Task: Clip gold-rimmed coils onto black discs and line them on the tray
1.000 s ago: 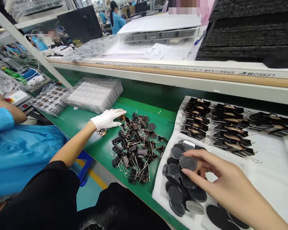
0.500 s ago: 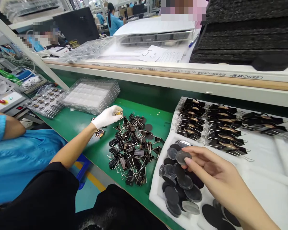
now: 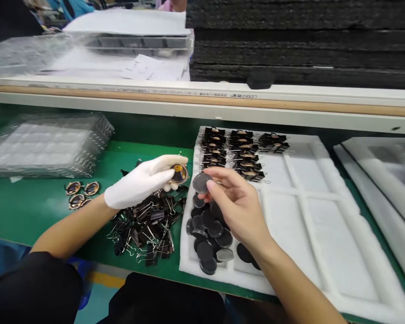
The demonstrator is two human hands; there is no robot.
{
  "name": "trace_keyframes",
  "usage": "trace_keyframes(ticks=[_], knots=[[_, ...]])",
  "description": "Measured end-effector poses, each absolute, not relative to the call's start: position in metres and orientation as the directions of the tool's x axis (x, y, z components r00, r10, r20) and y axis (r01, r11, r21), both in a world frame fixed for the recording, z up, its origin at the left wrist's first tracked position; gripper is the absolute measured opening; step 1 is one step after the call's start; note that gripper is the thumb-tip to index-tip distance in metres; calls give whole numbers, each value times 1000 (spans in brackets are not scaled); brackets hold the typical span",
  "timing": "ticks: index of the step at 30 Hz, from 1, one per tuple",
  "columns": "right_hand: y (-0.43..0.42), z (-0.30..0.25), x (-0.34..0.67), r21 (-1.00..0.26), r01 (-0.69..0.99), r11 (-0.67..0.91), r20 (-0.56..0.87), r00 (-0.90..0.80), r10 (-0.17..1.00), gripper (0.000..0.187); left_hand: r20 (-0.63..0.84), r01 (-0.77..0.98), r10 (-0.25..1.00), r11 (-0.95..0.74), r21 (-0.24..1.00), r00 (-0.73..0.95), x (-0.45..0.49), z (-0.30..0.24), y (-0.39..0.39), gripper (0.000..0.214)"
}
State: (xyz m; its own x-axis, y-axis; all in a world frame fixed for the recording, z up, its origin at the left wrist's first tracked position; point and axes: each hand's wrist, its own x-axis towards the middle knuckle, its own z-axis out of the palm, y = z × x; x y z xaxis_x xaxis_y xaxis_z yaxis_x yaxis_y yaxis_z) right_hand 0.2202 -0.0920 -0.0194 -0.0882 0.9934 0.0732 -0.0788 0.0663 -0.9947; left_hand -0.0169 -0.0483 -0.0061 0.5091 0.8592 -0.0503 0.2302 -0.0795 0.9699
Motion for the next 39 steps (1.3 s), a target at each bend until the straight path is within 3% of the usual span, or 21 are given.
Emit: trace_keyframes(ticks=[3, 6, 11, 14, 18, 21, 25, 27, 30, 33, 36, 39], knots=[[-92, -19, 219, -997, -55, 56, 60, -73, 996, 23, 39, 482, 883, -291, 827, 467, -7, -10, -56, 43], [-94, -21, 215, -998, 38, 53, 50, -84, 995, 19, 37, 595, 895, -326, 734, 445, -2, -8, -65, 45], [-96, -30, 211, -940, 242, 239, 231, -64, 971, 10, 55, 525, 836, -392, 756, 545, -4, -2, -71, 44], [-95, -37, 211, -900, 323, 294, 289, -63, 955, 19, 42, 465, 778, -417, 781, 627, -7, 0, -68, 51], [-95, -42, 212, -966, 220, 132, 105, -132, 986, 29, 9, 445, 748, -405, 799, 663, -5, -5, -66, 49], [-96, -45, 214, -987, 160, 25, -8, -206, 979, 35, 105, 480, 803, -449, 753, 587, 0, -9, -69, 34], [-95, -46, 221, -988, 152, 3, -41, -282, 959, 21, 100, 509, 770, -507, 695, 631, -9, -4, -62, 34], [-94, -45, 226, -993, 117, -24, -54, -260, 964, 16, 81, 624, 801, -521, 582, 593, -24, 1, -50, 33], [-91, -44, 234, -994, -5, -109, -106, -192, 976, 17, 65, 842, 876, -477, 251, 477, -45, -2, -28, 36], [-89, -44, 237, -980, -106, -170, -151, -161, 975, 18, -54, 862, 861, -507, -24, 505, -53, -15, -16, 36], [-88, -44, 235, -969, -143, -203, -177, -181, 968, 17, -216, 756, 757, -646, -108, 616, -48, -24, -17, 37], [-88, -45, 234, -962, -146, -231, -203, -189, 961, 17, -288, 720, 735, -671, -176, 614, -45, -24, -18, 26]])
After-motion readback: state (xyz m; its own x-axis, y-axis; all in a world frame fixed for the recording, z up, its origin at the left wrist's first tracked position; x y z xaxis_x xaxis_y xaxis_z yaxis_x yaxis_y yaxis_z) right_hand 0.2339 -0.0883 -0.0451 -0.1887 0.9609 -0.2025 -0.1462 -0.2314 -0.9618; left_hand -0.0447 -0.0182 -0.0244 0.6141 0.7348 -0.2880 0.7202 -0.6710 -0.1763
